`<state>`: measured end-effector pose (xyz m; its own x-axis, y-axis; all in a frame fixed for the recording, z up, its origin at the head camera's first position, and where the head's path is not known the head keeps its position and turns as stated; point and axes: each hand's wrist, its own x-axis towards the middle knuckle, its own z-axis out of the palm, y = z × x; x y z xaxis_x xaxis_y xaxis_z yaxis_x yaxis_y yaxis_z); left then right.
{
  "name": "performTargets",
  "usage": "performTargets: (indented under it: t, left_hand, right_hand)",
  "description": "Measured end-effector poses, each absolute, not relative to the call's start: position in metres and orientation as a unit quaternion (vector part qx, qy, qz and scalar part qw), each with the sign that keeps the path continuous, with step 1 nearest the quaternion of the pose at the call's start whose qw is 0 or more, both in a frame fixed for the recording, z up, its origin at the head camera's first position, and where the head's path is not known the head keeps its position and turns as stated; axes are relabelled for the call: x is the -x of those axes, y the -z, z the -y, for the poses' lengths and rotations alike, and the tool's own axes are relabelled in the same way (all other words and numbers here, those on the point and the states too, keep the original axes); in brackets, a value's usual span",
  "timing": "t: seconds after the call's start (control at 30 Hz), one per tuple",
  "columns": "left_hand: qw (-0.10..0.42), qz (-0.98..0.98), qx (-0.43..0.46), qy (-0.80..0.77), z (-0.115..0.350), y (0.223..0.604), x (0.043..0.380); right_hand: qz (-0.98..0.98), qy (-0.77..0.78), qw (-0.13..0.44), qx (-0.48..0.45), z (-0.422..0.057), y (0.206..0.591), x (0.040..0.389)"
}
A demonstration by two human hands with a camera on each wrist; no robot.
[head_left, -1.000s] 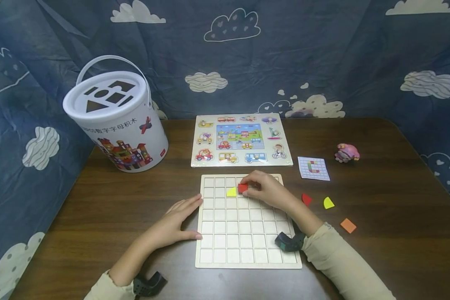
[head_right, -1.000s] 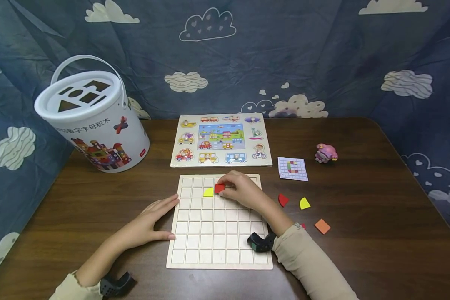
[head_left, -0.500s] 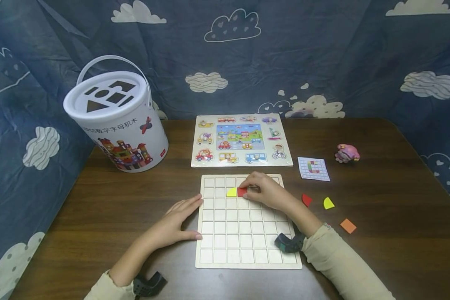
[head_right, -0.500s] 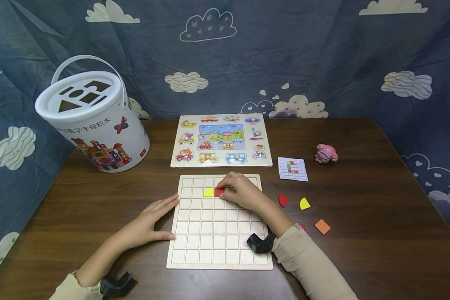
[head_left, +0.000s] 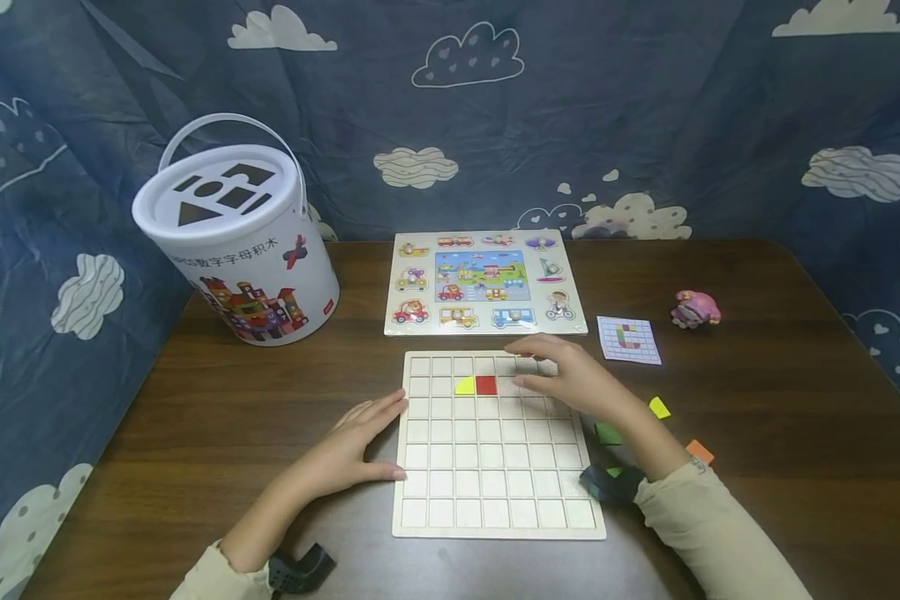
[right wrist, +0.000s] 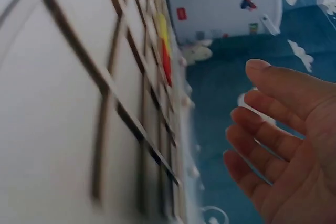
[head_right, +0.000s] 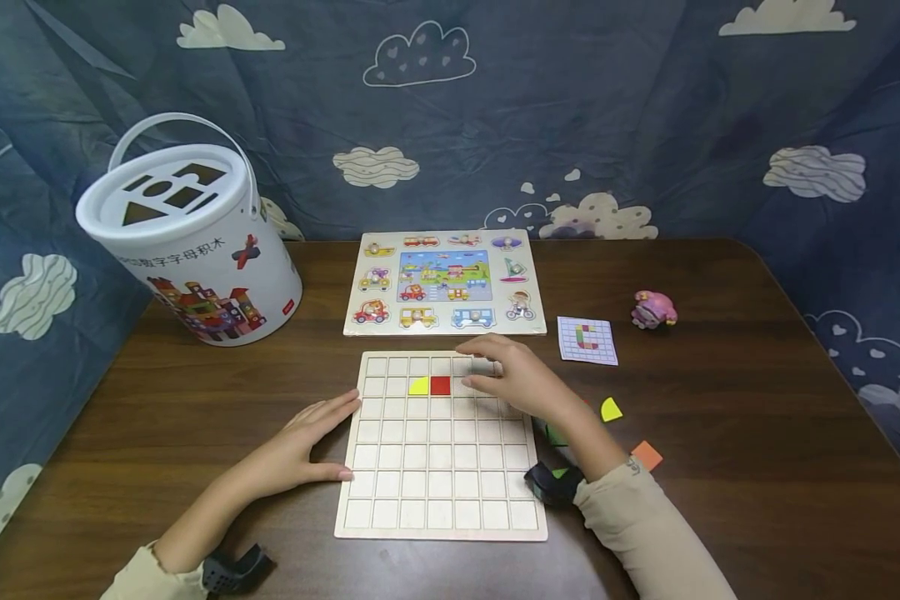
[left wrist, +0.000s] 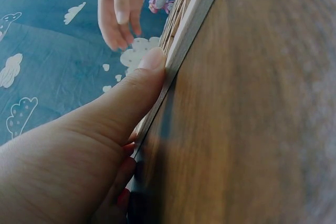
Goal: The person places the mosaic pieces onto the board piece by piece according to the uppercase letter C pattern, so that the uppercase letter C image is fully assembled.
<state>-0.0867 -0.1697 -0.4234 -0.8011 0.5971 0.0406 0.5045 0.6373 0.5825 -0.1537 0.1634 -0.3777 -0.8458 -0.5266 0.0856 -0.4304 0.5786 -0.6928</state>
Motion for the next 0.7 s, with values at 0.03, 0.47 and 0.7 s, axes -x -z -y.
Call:
performTargets:
  t: [0.03,0.47,0.7]
  left_hand:
    - [0.078,-0.901,-0.306,-0.297,0.170,0.423,0.087]
    - [0.077,-0.901,-0.306,-0.297,0.170,0.425,0.087]
    - [0.078,-0.902,-0.304,-0.295,0.170,0.426,0.087]
  right_hand:
    - [-0.887,0.369,0.055,0.271,-0.169,0.376,0.152]
    - [-0.919,0.329,-0.004,0.217,-0.248,0.371,0.122]
    - [-0.926,0.327,0.023,0.187,-0.280,0.384,0.110]
